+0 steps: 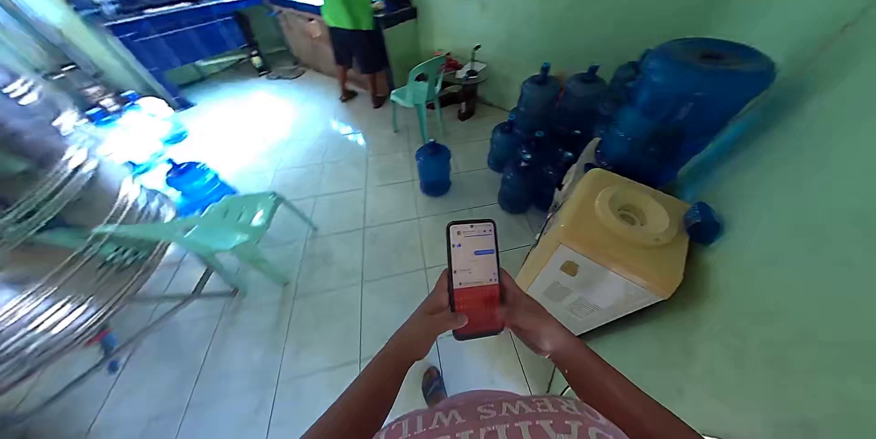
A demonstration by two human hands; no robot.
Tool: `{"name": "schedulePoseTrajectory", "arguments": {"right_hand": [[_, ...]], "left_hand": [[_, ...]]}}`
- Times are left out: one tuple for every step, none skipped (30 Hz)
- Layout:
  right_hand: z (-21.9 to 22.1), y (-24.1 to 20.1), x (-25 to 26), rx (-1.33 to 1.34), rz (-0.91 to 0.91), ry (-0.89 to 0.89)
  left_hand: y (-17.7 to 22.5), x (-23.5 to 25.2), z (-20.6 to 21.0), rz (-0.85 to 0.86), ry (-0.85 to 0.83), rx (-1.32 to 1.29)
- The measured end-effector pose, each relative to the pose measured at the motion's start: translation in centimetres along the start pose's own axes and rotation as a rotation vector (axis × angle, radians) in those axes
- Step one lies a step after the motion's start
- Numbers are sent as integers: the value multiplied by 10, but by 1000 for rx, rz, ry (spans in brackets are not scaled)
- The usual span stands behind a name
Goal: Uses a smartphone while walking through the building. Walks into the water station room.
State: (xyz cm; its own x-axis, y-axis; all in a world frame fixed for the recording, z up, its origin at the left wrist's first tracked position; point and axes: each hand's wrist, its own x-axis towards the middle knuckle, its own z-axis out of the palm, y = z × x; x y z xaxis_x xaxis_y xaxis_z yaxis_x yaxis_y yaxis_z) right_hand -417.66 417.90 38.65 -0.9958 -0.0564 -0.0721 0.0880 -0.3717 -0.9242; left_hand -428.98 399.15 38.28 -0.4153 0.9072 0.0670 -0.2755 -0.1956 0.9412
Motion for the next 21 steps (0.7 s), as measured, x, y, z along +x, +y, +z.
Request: {"name": "schedulePoseTrajectory", "arguments": {"right_hand": [[-8, -2, 8, 29, -29, -46], [-16, -2, 15, 50, -55, -75], [-23, 0, 19, 58, -81, -70], [-28, 0, 21, 50, -107, -28], [-32, -1, 22, 37, -129, 46], [-36, -3, 22, 35, -144, 123], [-42, -5, 19, 41, -159, 181], [-49, -7, 15, 51, -173, 230], [-57, -10, 11, 56, -181, 277], [-65, -13, 6, 55, -189, 325], [-74, -16, 1, 49, -192, 374], [-84, -18, -4, 51, -197, 416], [-94, -20, -9, 56, -202, 451], [-104, -23, -13, 64, -205, 481], [-115, -26, -17, 70, -208, 510], [-127, -31, -20, 67, -211, 533], [-138, -36, -22, 59, -212, 555], [-148, -41, -22, 44, -209, 585], [-157, -47, -23, 15, -200, 618], [-166, -51, -22, -15, -193, 646], [-175, -56, -21, -32, -190, 671]], "left_hand": [[4, 17, -12, -19, -45, -11], [7, 33, -22, -40, -92, -15], [8, 48, -29, -64, -137, -20], [8, 63, -34, -87, -181, -24], [8, 80, -36, -113, -223, -27], [7, 96, -36, -143, -259, -33], [5, 113, -34, -173, -293, -38], [3, 129, -31, -199, -327, -43], [0, 145, -26, -225, -357, -41], [-4, 161, -22, -252, -385, -37], [-7, 177, -17, -274, -415, -20], [-11, 192, -11, -289, -447, 9], [-14, 207, -6, -299, -475, 38], [-16, 222, 0, -314, -494, 65], [-16, 236, 7, -335, -502, 85], [-16, 251, 14, -350, -500, 98], [-15, 265, 19, -360, -500, 114], [-14, 279, 24, -364, -503, 136], [-12, 292, 30, -367, -504, 165], [-12, 306, 34, -372, -504, 194], [-12, 318, 38, -375, -505, 215]]}}
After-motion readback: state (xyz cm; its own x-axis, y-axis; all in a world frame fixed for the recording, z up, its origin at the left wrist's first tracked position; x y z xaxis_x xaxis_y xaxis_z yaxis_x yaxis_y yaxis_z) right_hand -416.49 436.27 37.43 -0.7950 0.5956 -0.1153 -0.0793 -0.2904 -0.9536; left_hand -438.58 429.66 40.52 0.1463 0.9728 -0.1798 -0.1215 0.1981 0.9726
